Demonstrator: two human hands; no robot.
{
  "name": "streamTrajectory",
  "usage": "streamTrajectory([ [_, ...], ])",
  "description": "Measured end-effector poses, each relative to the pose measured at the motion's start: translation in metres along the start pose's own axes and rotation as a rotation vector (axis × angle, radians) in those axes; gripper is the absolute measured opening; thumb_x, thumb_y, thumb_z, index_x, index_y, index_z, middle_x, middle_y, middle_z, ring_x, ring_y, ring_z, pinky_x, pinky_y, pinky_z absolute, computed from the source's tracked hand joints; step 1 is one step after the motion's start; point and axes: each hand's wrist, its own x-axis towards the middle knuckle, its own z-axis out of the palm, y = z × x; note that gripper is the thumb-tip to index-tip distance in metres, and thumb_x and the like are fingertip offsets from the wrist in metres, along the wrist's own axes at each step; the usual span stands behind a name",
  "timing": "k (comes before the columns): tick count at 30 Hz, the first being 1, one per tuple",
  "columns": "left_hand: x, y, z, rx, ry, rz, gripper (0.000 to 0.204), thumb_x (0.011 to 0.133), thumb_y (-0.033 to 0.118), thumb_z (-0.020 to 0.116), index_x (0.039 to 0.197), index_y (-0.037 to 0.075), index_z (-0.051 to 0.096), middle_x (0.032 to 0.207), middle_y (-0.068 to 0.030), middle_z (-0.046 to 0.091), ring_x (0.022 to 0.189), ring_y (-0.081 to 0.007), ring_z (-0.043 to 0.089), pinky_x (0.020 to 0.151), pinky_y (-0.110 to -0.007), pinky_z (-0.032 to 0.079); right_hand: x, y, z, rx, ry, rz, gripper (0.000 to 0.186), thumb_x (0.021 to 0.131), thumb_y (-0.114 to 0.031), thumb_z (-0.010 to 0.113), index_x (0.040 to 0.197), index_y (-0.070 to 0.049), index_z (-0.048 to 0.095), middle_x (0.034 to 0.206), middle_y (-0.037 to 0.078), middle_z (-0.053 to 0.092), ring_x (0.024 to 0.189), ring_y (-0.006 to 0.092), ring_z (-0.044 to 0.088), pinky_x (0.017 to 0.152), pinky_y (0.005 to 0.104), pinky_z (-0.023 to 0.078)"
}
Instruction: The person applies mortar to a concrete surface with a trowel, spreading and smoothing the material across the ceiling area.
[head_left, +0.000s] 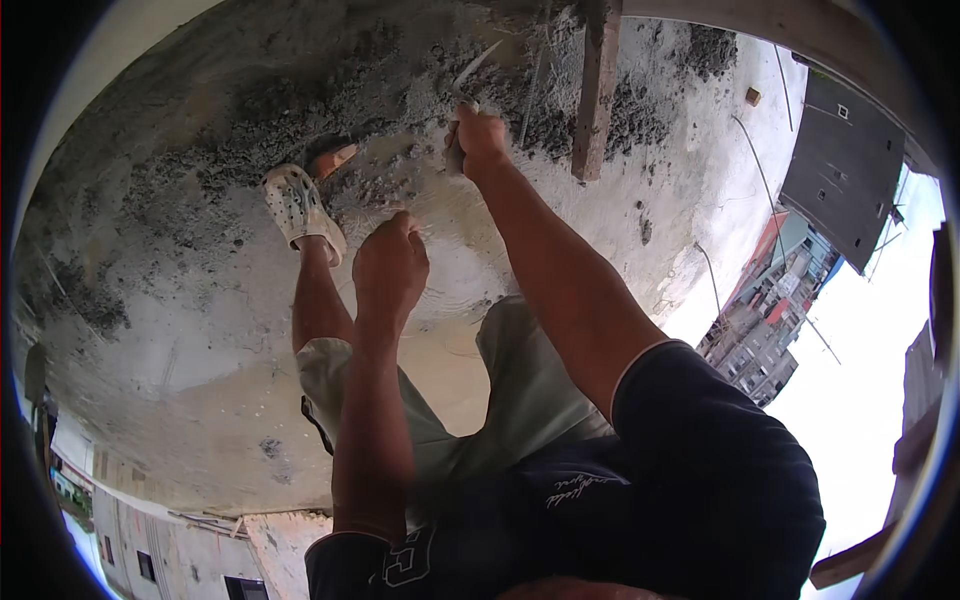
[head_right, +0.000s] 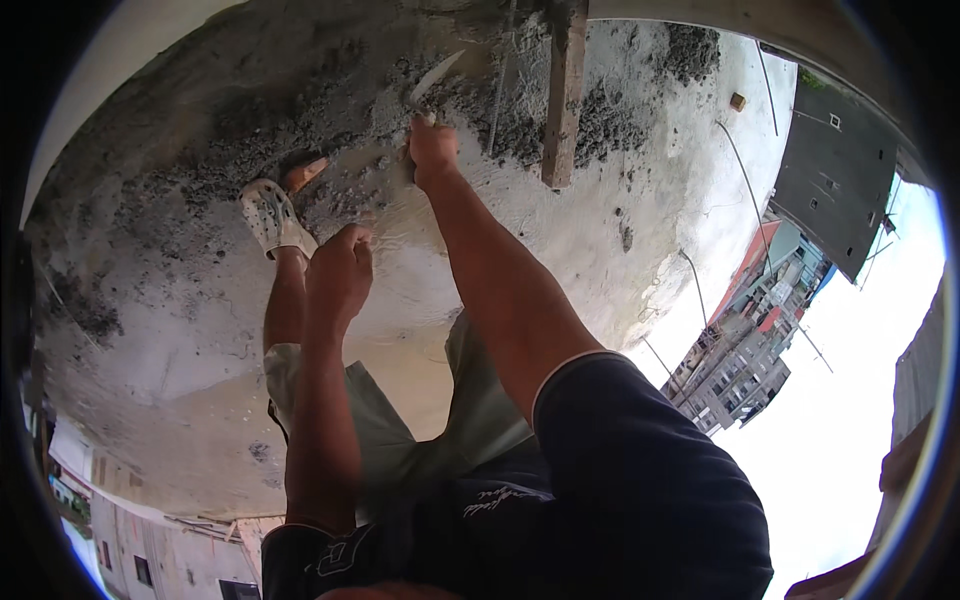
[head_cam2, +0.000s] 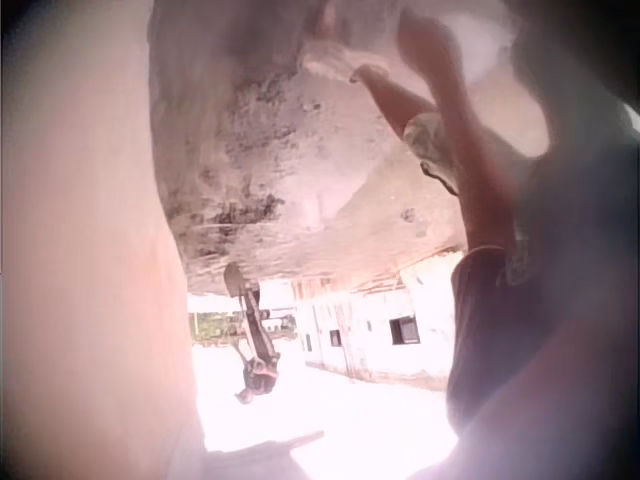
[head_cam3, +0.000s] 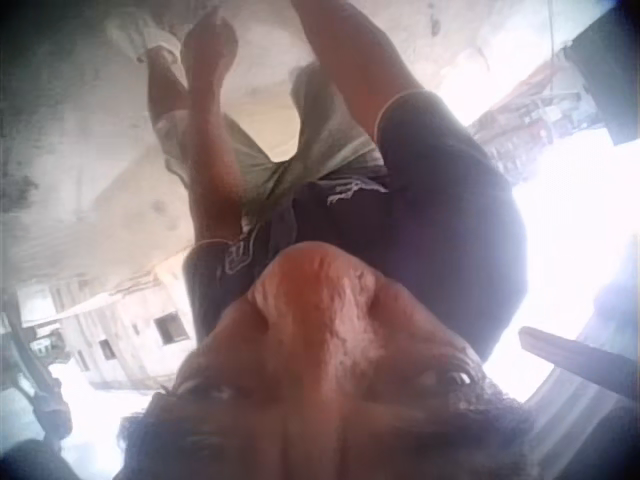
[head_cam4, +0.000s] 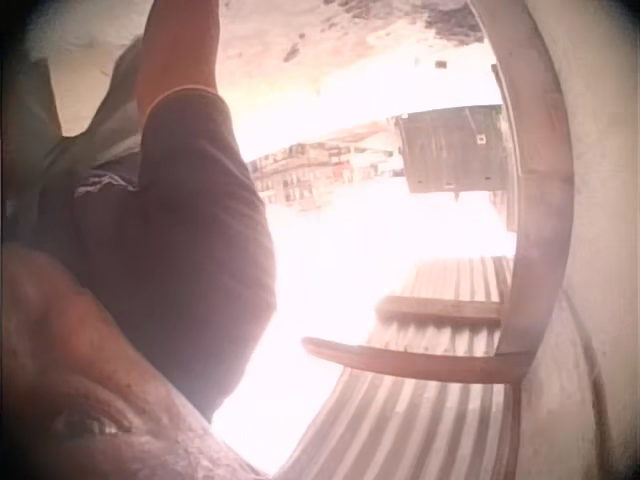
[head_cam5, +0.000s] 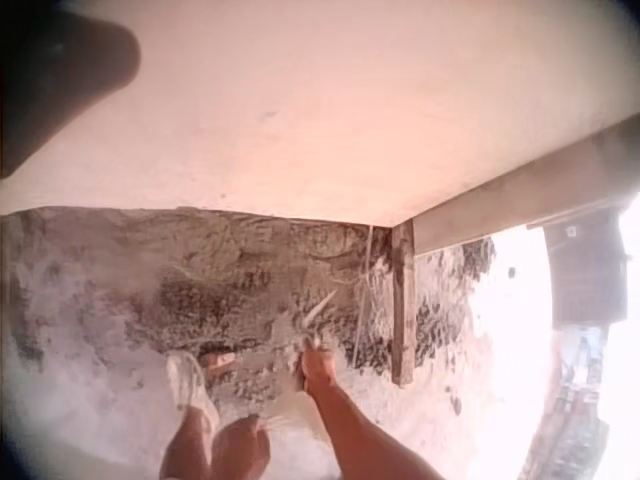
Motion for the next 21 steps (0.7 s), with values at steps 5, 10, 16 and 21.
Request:
streamTrajectory([
  [5, 0.038, 0.012, -0.001, 0.004, -0.134, 0.047, 0.011, 0.086, 0.011, 0.055, 0.091, 0.004, 0.062, 0.082, -0.0160, 0.066, 0.078, -0.0321, 0.066, 0.068, -0.044, 0.052, 0.100, -0.032, -0.010, -0.174, 0.361, -0.159, 0.022, 0.095, -0.022, 0.054, 0.085, -0.002, 0.052, 0.062, 0.008, 0.055, 0.047, 0.0222, 0.051, 0.040, 0.0443, 0.039],
  [10, 0.032, -0.011, -0.003, 0.025, -0.094, 0.184, 0.007, 0.082, 0.010, 0.060, 0.088, 0.006, 0.060, 0.075, -0.0112, 0.062, 0.070, -0.0287, 0.064, 0.062, -0.041, 0.053, 0.119, -0.047, 0.042, 0.234, 0.293, -0.122, 0.021, 0.094, -0.030, 0.056, 0.094, -0.009, 0.054, 0.076, 0.009, 0.059, 0.058, 0.0233, 0.055, 0.047, 0.0424, 0.042],
  [16, 0.043, 0.007, -0.034, -0.028, -0.191, 0.128, 0.010, 0.085, 0.009, 0.057, 0.092, 0.004, 0.062, 0.082, -0.0148, 0.066, 0.078, -0.0319, 0.064, 0.071, -0.042, 0.051, 0.189, -0.108, 0.028, 0.248, 0.399, -0.216, 0.020, 0.093, -0.021, 0.059, 0.099, -0.004, 0.051, 0.080, 0.009, 0.057, 0.059, 0.0195, 0.054, 0.049, 0.0411, 0.044],
  [21, 0.041, -0.006, -0.040, -0.010, -0.131, 0.193, 0.007, 0.080, 0.012, 0.061, 0.085, 0.008, 0.057, 0.072, -0.0083, 0.060, 0.070, -0.0245, 0.063, 0.060, -0.037, 0.051, 0.208, -0.130, 0.013, -0.028, 0.390, -0.269, 0.020, 0.092, -0.020, 0.061, 0.093, -0.002, 0.053, 0.079, 0.010, 0.059, 0.060, 0.0203, 0.055, 0.052, 0.0410, 0.046],
])
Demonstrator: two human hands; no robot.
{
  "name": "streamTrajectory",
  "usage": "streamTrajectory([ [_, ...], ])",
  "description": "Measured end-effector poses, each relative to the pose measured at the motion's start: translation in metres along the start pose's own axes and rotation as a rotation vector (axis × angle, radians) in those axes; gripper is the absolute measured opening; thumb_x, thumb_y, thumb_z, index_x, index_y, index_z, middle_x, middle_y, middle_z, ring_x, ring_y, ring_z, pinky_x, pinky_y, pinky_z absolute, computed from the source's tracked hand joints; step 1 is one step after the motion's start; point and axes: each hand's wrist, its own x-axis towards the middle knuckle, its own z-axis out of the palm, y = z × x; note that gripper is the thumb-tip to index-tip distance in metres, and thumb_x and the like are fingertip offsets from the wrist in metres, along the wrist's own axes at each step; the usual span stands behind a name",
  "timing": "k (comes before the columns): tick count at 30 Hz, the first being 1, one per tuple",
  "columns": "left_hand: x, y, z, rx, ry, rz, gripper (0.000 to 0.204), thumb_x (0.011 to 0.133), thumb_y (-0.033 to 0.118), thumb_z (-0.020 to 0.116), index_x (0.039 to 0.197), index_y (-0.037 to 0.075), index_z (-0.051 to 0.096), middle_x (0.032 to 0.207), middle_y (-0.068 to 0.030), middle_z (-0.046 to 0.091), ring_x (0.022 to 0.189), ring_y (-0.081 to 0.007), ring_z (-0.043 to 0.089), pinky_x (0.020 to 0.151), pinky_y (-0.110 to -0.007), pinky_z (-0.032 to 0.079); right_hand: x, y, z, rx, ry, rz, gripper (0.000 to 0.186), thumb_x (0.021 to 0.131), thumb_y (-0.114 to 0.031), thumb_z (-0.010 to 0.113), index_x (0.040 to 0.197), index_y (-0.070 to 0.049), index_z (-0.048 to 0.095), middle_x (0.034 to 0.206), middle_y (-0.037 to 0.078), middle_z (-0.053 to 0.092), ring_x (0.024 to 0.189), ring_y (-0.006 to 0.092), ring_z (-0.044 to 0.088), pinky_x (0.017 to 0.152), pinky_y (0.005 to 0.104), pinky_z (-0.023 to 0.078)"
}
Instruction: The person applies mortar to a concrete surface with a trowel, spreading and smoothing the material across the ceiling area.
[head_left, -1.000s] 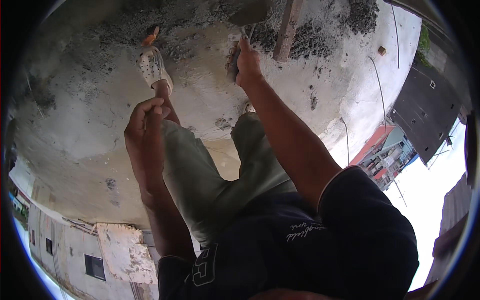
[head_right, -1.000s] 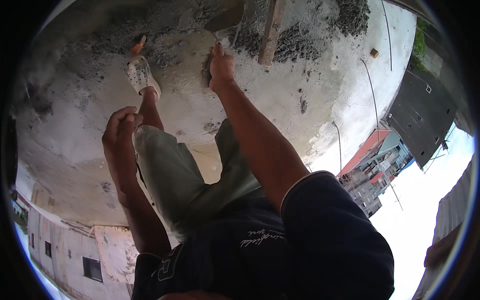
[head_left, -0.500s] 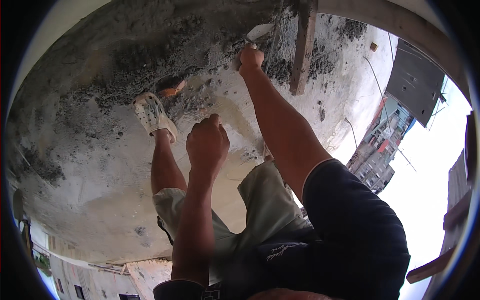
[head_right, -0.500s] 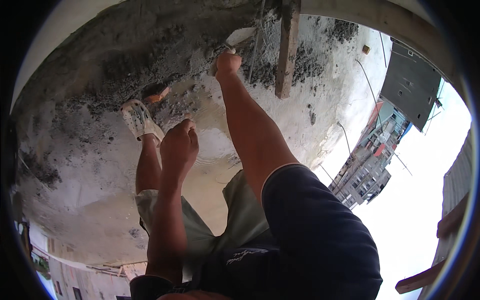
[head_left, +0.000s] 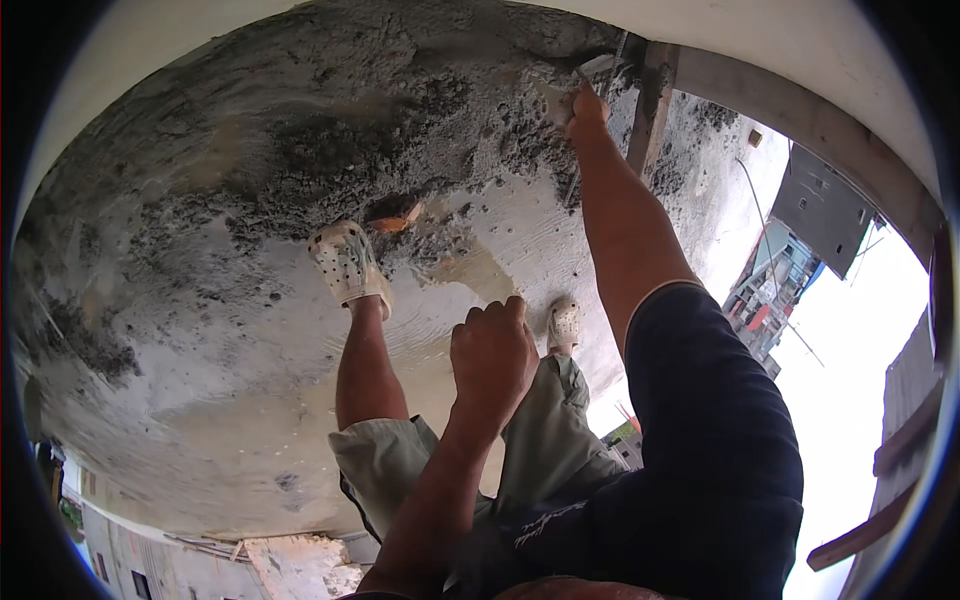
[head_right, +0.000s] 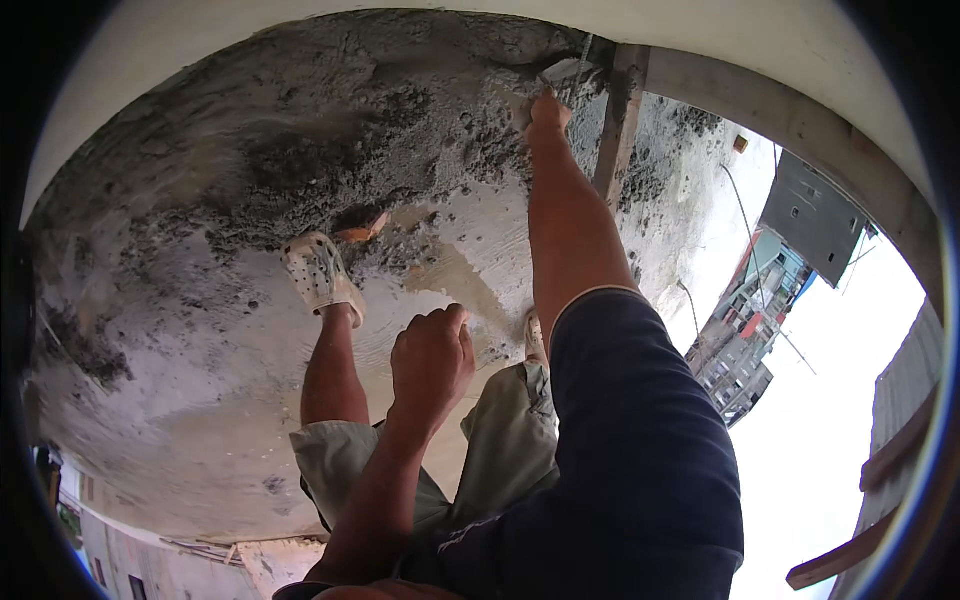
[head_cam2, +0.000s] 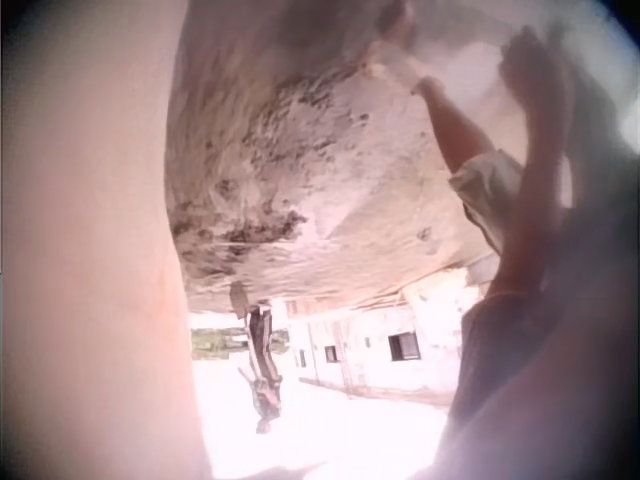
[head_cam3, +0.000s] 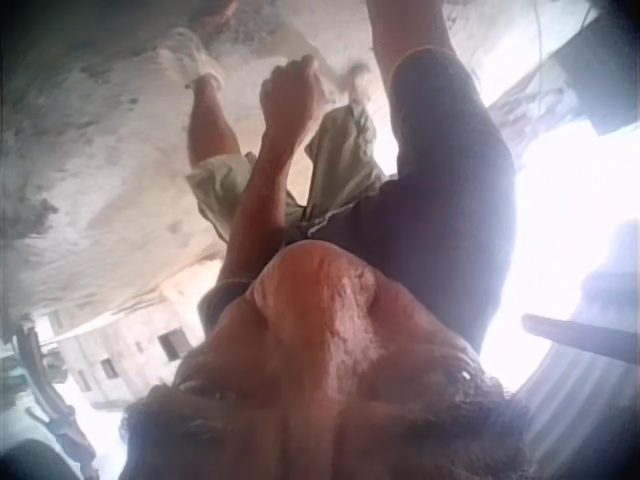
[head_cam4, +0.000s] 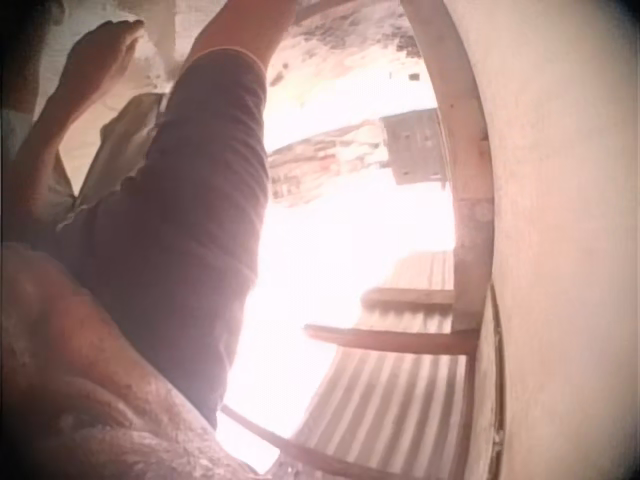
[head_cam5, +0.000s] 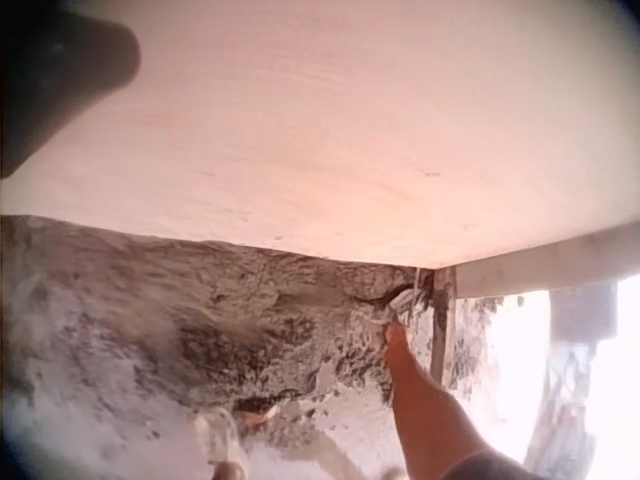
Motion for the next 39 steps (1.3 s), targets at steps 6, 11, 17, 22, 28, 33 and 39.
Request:
streamTrajectory([
  [6, -0.005, -0.008, -0.008, -0.029, -0.034, -0.004, 0.007, 0.078, 0.011, 0.062, 0.082, 0.007, 0.057, 0.071, -0.0093, 0.060, 0.071, -0.0259, 0.062, 0.062, -0.039, 0.050, -0.003, -0.004, 0.021, 0.129, 0.114, -0.017, 0.023, 0.090, -0.022, 0.063, 0.096, 0.000, 0.056, 0.080, 0.010, 0.060, 0.064, 0.0220, 0.059, 0.056, 0.0403, 0.049],
  [11, -0.005, -0.005, -0.018, -0.070, -0.051, -0.015, 0.008, 0.076, 0.010, 0.063, 0.080, 0.007, 0.056, 0.070, -0.0091, 0.059, 0.071, -0.0264, 0.061, 0.062, -0.040, 0.049, 0.035, 0.003, 0.024, 0.151, 0.070, -0.059, 0.023, 0.090, -0.026, 0.061, 0.102, -0.007, 0.057, 0.082, 0.009, 0.062, 0.065, 0.0232, 0.060, 0.057, 0.0411, 0.048],
  [17, -0.002, 0.013, -0.012, -0.122, -0.051, 0.017, 0.009, 0.074, 0.009, 0.064, 0.076, 0.008, 0.056, 0.068, -0.0086, 0.056, 0.068, -0.0269, 0.060, 0.060, -0.041, 0.048, 0.101, -0.026, -0.023, -0.328, 0.023, -0.415, 0.019, 0.093, -0.024, 0.050, 0.095, -0.006, 0.058, 0.080, 0.007, 0.060, 0.065, 0.0210, 0.060, 0.060, 0.0371, 0.050],
  [22, -0.002, 0.000, -0.002, -0.015, -0.173, -0.089, 0.005, 0.079, 0.005, 0.061, 0.084, 0.005, 0.060, 0.073, -0.0117, 0.061, 0.073, -0.0288, 0.061, 0.065, -0.041, 0.050, -0.006, 0.054, 0.052, -0.169, 0.167, -0.189, 0.033, 0.094, -0.032, 0.052, 0.110, -0.004, 0.058, 0.107, 0.014, 0.061, 0.090, 0.0285, 0.061, 0.063, 0.0445, 0.046],
  [28, 0.002, 0.012, 0.012, -0.020, -0.081, -0.041, 0.008, 0.073, 0.007, 0.064, 0.077, 0.007, 0.057, 0.069, -0.0095, 0.060, 0.071, -0.0266, 0.062, 0.062, -0.040, 0.050, -0.032, 0.048, 0.061, -0.148, 0.010, -0.241, 0.027, 0.093, -0.028, 0.054, 0.103, -0.003, 0.056, 0.089, 0.011, 0.059, 0.070, 0.0243, 0.057, 0.055, 0.0418, 0.040],
  [33, 0.015, 0.028, 0.021, -0.041, -0.066, -0.005, 0.004, 0.077, 0.007, 0.060, 0.081, 0.006, 0.060, 0.071, -0.0113, 0.062, 0.071, -0.0277, 0.063, 0.063, -0.040, 0.051, -0.085, 0.054, 0.045, -0.149, -0.169, -0.325, 0.017, 0.092, -0.023, 0.052, 0.092, -0.006, 0.056, 0.075, 0.006, 0.057, 0.061, 0.0174, 0.056, 0.053, 0.0351, 0.043],
  [39, 0.015, 0.028, 0.033, -0.040, -0.117, -0.077, 0.011, 0.081, 0.007, 0.057, 0.088, 0.006, 0.065, 0.075, -0.0143, 0.065, 0.073, -0.0300, 0.065, 0.066, -0.042, 0.053, -0.213, 0.043, -0.055, -0.185, -0.367, -0.259, 0.018, 0.093, -0.024, 0.054, 0.087, -0.007, 0.057, 0.068, 0.002, 0.053, 0.055, 0.0129, 0.053, 0.046, 0.0322, 0.043],
])
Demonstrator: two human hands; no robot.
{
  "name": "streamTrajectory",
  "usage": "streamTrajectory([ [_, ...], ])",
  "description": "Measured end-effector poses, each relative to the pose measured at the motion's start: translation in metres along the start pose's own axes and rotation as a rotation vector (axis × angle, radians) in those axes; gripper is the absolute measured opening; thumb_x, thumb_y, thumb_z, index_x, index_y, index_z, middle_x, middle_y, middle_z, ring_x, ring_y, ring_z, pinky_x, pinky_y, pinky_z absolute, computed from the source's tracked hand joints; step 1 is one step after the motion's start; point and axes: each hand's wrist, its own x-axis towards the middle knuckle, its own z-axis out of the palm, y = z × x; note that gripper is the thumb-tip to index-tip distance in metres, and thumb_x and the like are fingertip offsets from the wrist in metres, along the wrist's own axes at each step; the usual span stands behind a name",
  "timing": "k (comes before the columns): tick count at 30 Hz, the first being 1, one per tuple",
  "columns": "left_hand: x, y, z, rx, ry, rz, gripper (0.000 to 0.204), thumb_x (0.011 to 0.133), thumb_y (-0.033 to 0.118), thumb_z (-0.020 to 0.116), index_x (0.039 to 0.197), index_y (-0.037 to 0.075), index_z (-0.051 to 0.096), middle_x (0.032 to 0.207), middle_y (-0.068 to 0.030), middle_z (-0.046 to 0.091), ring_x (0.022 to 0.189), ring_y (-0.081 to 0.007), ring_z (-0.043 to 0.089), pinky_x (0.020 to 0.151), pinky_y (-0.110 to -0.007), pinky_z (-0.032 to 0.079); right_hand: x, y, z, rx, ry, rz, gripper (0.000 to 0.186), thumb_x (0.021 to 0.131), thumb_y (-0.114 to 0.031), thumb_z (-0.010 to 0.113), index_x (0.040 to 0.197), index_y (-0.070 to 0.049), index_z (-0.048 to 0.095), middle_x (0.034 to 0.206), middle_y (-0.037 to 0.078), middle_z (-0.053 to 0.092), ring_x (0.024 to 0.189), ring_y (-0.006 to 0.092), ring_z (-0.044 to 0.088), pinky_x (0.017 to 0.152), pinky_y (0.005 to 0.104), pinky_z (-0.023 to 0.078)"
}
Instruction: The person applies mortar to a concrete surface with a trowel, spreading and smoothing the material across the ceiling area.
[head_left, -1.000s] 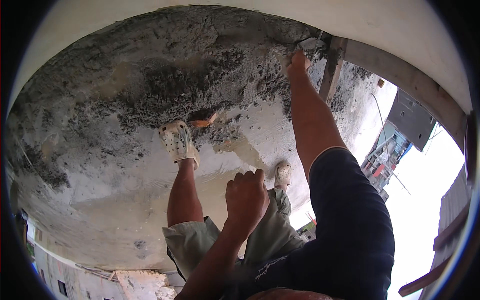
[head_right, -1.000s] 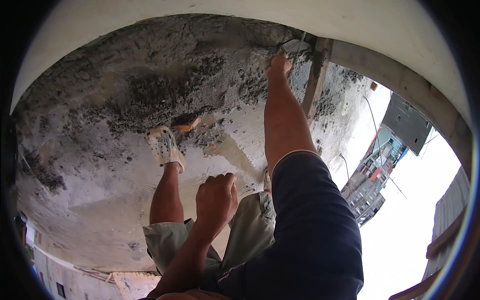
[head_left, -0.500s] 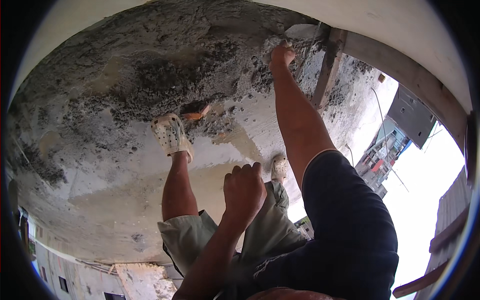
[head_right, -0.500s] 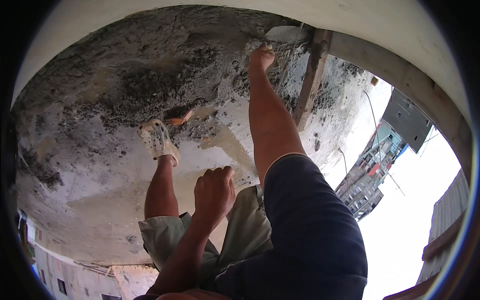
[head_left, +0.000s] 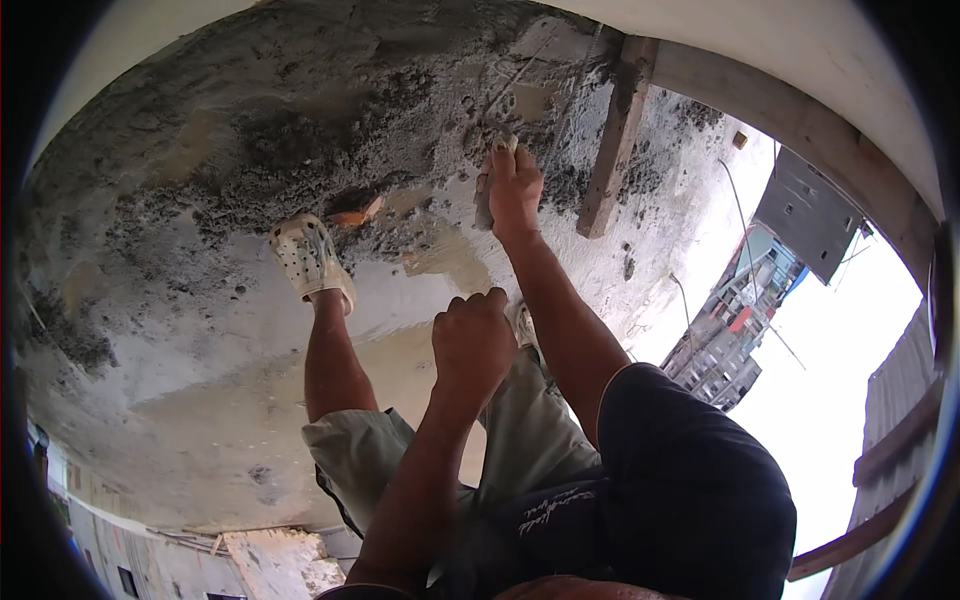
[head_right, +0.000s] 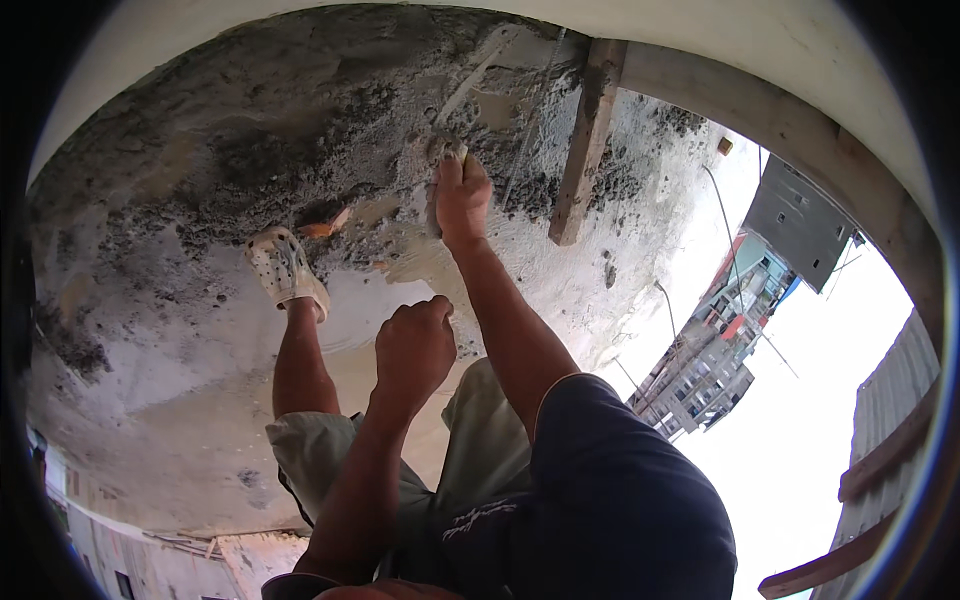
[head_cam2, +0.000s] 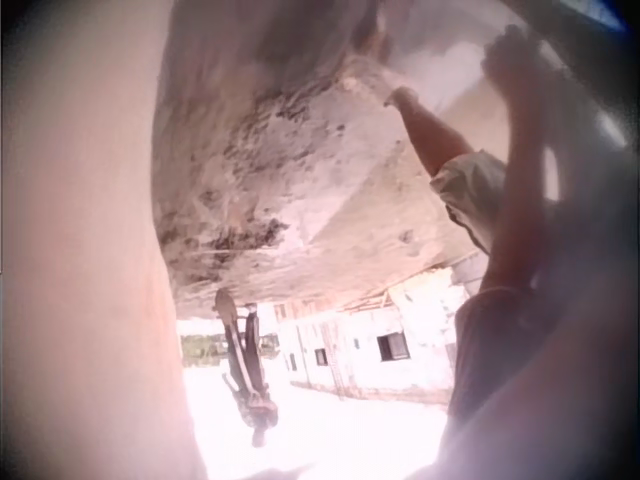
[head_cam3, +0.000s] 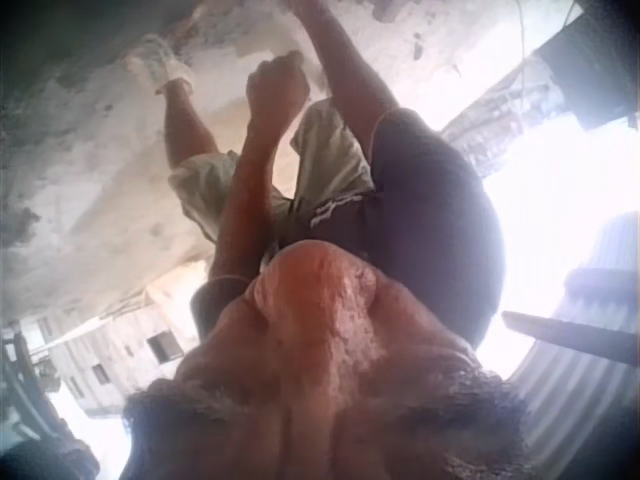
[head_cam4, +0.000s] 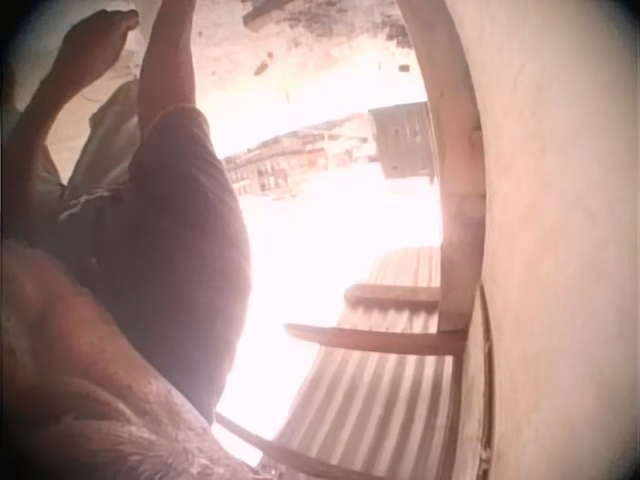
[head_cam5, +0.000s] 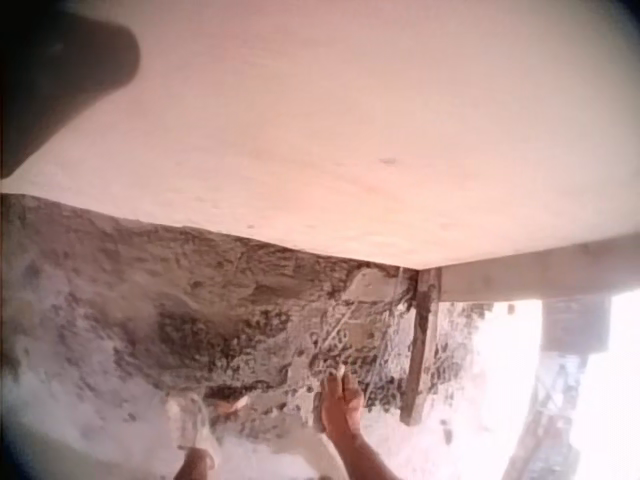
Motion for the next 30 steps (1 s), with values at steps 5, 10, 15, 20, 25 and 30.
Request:
streamTrajectory([
  [5, 0.005, 0.008, 0.012, -0.024, -0.008, -0.009, 0.011, 0.080, 0.007, 0.058, 0.089, 0.006, 0.065, 0.076, -0.0152, 0.066, 0.075, -0.0315, 0.066, 0.065, -0.042, 0.053, 0.037, -0.051, -0.113, 0.068, 0.021, 0.225, 0.024, 0.094, -0.027, 0.056, 0.100, -0.005, 0.061, 0.073, 0.002, 0.056, 0.057, 0.0128, 0.055, 0.045, 0.0298, 0.046],
  [10, -0.001, 0.006, 0.012, -0.076, 0.001, -0.020, 0.010, 0.080, 0.007, 0.057, 0.087, 0.006, 0.064, 0.076, -0.0149, 0.066, 0.075, -0.0319, 0.065, 0.066, -0.043, 0.053, 0.148, -0.044, -0.147, 0.125, -0.080, 0.286, 0.022, 0.094, -0.025, 0.056, 0.094, -0.003, 0.056, 0.074, 0.006, 0.056, 0.057, 0.0178, 0.056, 0.045, 0.0336, 0.046],
  [15, -0.006, 0.008, 0.017, -0.090, 0.036, 0.009, 0.010, 0.079, 0.006, 0.057, 0.086, 0.005, 0.063, 0.075, -0.0138, 0.064, 0.072, -0.0306, 0.064, 0.065, -0.042, 0.052, 0.233, -0.043, -0.168, 0.178, -0.107, 0.270, 0.014, 0.095, -0.016, 0.052, 0.098, -0.002, 0.052, 0.074, 0.010, 0.054, 0.058, 0.0218, 0.055, 0.045, 0.0379, 0.045],
  [20, -0.010, 0.007, 0.015, -0.080, 0.032, 0.014, 0.010, 0.078, 0.005, 0.057, 0.086, 0.004, 0.063, 0.074, -0.0131, 0.064, 0.071, -0.0299, 0.063, 0.064, -0.042, 0.052, 0.231, -0.068, -0.163, 0.111, -0.164, 0.275, 0.014, 0.095, -0.017, 0.053, 0.099, -0.003, 0.053, 0.074, 0.008, 0.055, 0.057, 0.0204, 0.054, 0.046, 0.0370, 0.045],
  [25, -0.011, 0.004, 0.015, -0.101, 0.041, -0.005, 0.012, 0.078, 0.005, 0.056, 0.088, 0.005, 0.064, 0.075, -0.0145, 0.065, 0.072, -0.0310, 0.064, 0.066, -0.042, 0.052, 0.123, -0.066, -0.139, 0.037, -0.111, 0.155, 0.018, 0.091, -0.023, 0.058, 0.092, -0.005, 0.058, 0.073, 0.004, 0.054, 0.059, 0.0150, 0.055, 0.047, 0.0322, 0.046],
  [30, -0.001, 0.012, 0.005, -0.134, 0.031, -0.022, 0.014, 0.081, 0.007, 0.054, 0.090, 0.005, 0.065, 0.077, -0.0161, 0.066, 0.074, -0.0315, 0.065, 0.068, -0.043, 0.052, 0.043, -0.030, -0.112, -0.199, 0.060, -0.007, 0.024, 0.093, -0.029, 0.056, 0.094, -0.006, 0.061, 0.070, 0.002, 0.054, 0.055, 0.0136, 0.054, 0.047, 0.0308, 0.046],
])
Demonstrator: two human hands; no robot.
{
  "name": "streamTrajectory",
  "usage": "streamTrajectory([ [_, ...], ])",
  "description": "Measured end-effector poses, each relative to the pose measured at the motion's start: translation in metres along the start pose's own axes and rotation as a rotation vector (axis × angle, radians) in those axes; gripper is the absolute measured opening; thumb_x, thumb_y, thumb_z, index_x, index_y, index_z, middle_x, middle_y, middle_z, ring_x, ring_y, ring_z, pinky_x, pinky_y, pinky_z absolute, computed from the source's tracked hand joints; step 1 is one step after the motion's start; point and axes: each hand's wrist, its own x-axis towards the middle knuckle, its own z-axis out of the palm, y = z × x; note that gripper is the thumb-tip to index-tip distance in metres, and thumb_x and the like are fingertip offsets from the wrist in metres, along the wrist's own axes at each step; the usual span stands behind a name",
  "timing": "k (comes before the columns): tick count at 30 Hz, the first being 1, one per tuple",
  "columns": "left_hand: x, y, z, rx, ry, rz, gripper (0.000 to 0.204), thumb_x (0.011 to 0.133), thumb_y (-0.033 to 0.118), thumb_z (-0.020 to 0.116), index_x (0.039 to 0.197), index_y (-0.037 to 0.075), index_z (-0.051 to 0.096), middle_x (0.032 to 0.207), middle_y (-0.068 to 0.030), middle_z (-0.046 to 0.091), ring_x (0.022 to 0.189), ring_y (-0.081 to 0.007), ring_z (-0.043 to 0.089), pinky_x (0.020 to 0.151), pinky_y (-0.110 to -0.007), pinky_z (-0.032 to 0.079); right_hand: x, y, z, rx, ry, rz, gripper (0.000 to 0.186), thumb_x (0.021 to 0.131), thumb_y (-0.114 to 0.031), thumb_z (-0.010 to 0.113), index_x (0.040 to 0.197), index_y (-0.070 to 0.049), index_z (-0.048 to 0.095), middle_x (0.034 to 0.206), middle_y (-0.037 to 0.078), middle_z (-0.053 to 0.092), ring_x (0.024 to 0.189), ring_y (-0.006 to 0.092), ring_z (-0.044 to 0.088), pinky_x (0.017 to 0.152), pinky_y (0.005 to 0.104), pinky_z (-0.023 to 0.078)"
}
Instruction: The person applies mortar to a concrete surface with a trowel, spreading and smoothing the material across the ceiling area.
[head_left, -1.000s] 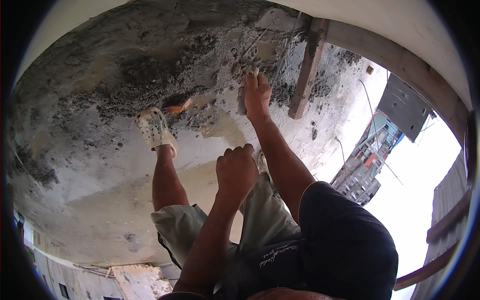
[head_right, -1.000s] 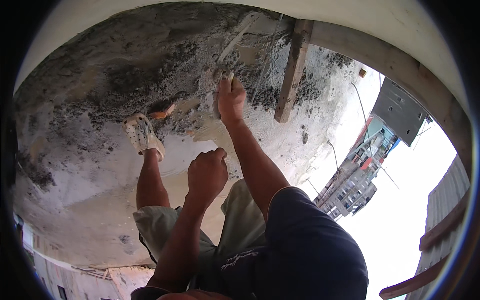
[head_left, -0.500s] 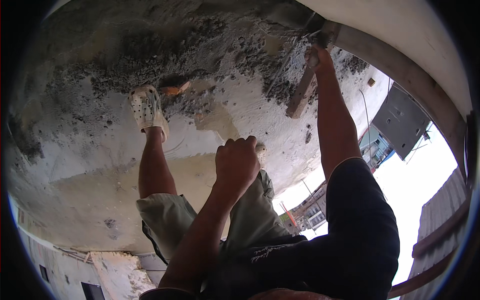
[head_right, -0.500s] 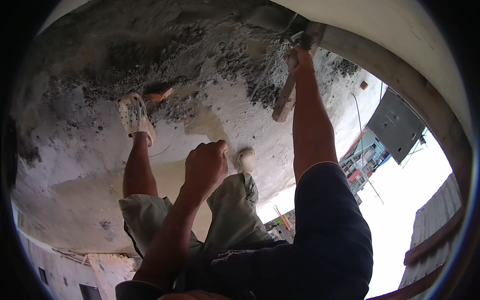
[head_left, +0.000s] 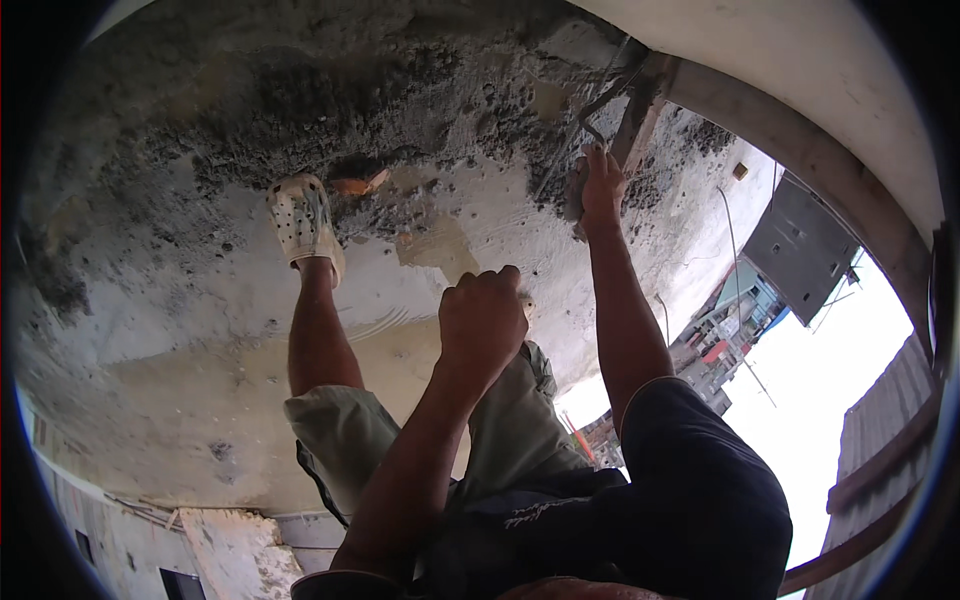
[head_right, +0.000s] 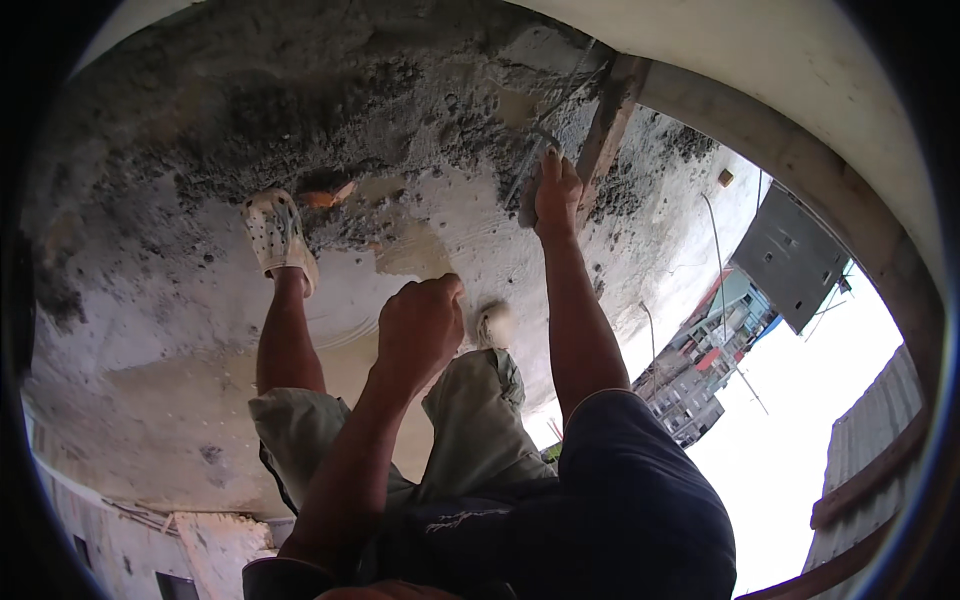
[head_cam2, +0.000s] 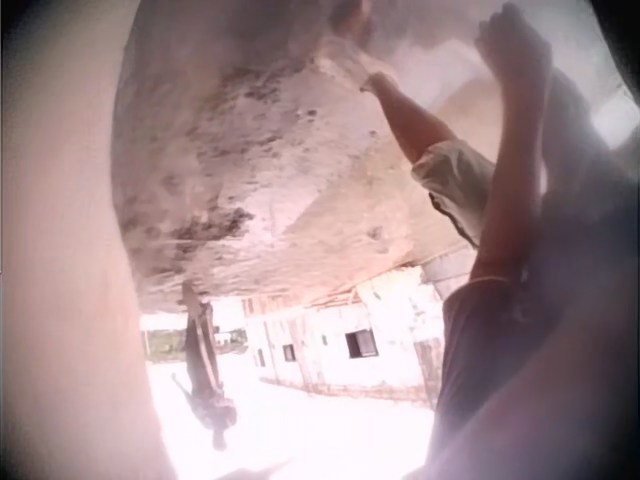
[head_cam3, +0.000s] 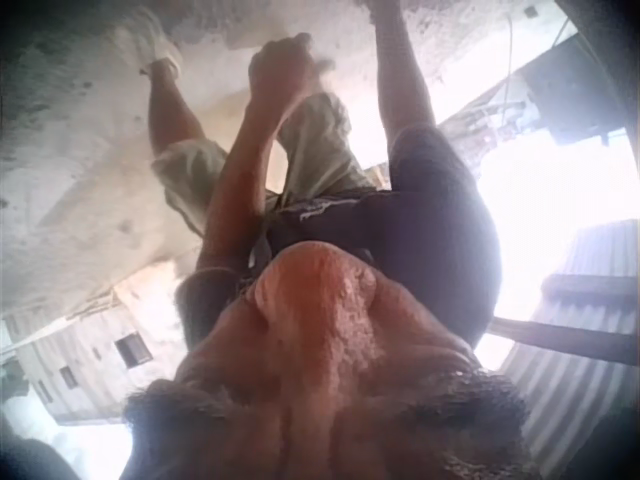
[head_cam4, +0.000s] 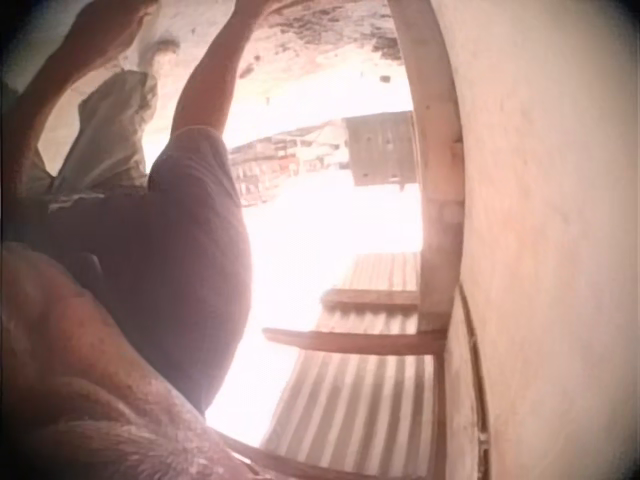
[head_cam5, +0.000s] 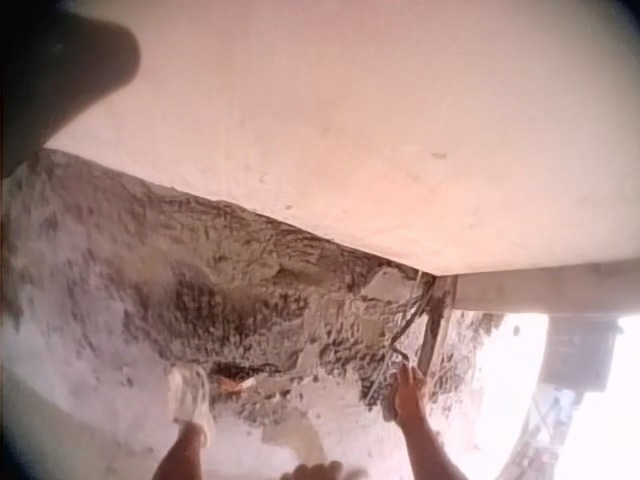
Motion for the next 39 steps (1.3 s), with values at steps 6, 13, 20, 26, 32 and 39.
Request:
streamTrajectory([
  [6, -0.010, -0.006, -0.004, 0.039, -0.099, -0.026, 0.016, 0.082, 0.009, 0.052, 0.090, 0.005, 0.065, 0.077, -0.0165, 0.066, 0.074, -0.0317, 0.066, 0.069, -0.044, 0.052, -0.001, 0.033, 0.066, 0.034, -0.067, 0.161, 0.024, 0.092, -0.029, 0.057, 0.085, -0.006, 0.060, 0.065, 0.002, 0.053, 0.054, 0.0143, 0.053, 0.046, 0.0331, 0.044],
  [13, -0.010, -0.005, -0.008, 0.052, -0.142, 0.004, 0.015, 0.080, 0.008, 0.052, 0.089, 0.004, 0.064, 0.076, -0.0155, 0.066, 0.073, -0.0317, 0.066, 0.067, -0.044, 0.052, 0.051, 0.062, 0.023, -0.746, -0.040, -0.015, 0.039, 0.083, -0.035, 0.057, 0.097, 0.001, 0.062, 0.085, 0.022, 0.067, 0.080, 0.0384, 0.066, 0.071, 0.0464, 0.051],
  [20, -0.019, -0.015, -0.013, 0.035, -0.105, -0.006, 0.013, 0.079, 0.007, 0.053, 0.086, 0.004, 0.063, 0.075, -0.0150, 0.066, 0.074, -0.0319, 0.066, 0.067, -0.044, 0.053, 0.045, 0.009, 0.035, -1.269, -0.014, -0.171, 0.038, 0.086, -0.028, 0.056, 0.118, -0.007, 0.058, 0.108, 0.020, 0.065, 0.101, 0.0377, 0.063, 0.086, 0.0474, 0.050],
  [26, -0.018, -0.015, -0.011, 0.068, -0.128, 0.009, 0.016, 0.079, 0.007, 0.054, 0.090, 0.005, 0.065, 0.077, -0.0148, 0.067, 0.076, -0.0319, 0.066, 0.068, -0.044, 0.053, 0.058, 0.010, 0.077, -1.261, -0.158, -0.263, 0.034, 0.085, -0.025, 0.058, 0.114, -0.006, 0.060, 0.101, 0.019, 0.067, 0.095, 0.0340, 0.065, 0.080, 0.0459, 0.052],
  [32, -0.018, -0.014, -0.008, 0.058, -0.137, -0.002, 0.017, 0.080, 0.008, 0.054, 0.092, 0.005, 0.066, 0.079, -0.0157, 0.068, 0.075, -0.0320, 0.067, 0.068, -0.043, 0.053, 0.054, 0.026, 0.080, -0.623, -0.428, 0.031, 0.025, 0.083, -0.025, 0.065, 0.086, -0.001, 0.060, 0.066, 0.009, 0.061, 0.055, 0.0186, 0.060, 0.050, 0.0365, 0.049],
  [39, -0.013, -0.011, -0.010, 0.054, -0.155, -0.038, 0.015, 0.082, 0.010, 0.054, 0.089, 0.006, 0.066, 0.077, -0.0165, 0.067, 0.075, -0.0335, 0.067, 0.068, -0.044, 0.053, -0.043, -0.005, 0.014, -0.233, -0.354, 0.004, 0.021, 0.085, -0.020, 0.064, 0.074, -0.003, 0.059, 0.062, 0.003, 0.056, 0.052, 0.0101, 0.051, 0.051, 0.0268, 0.041],
])
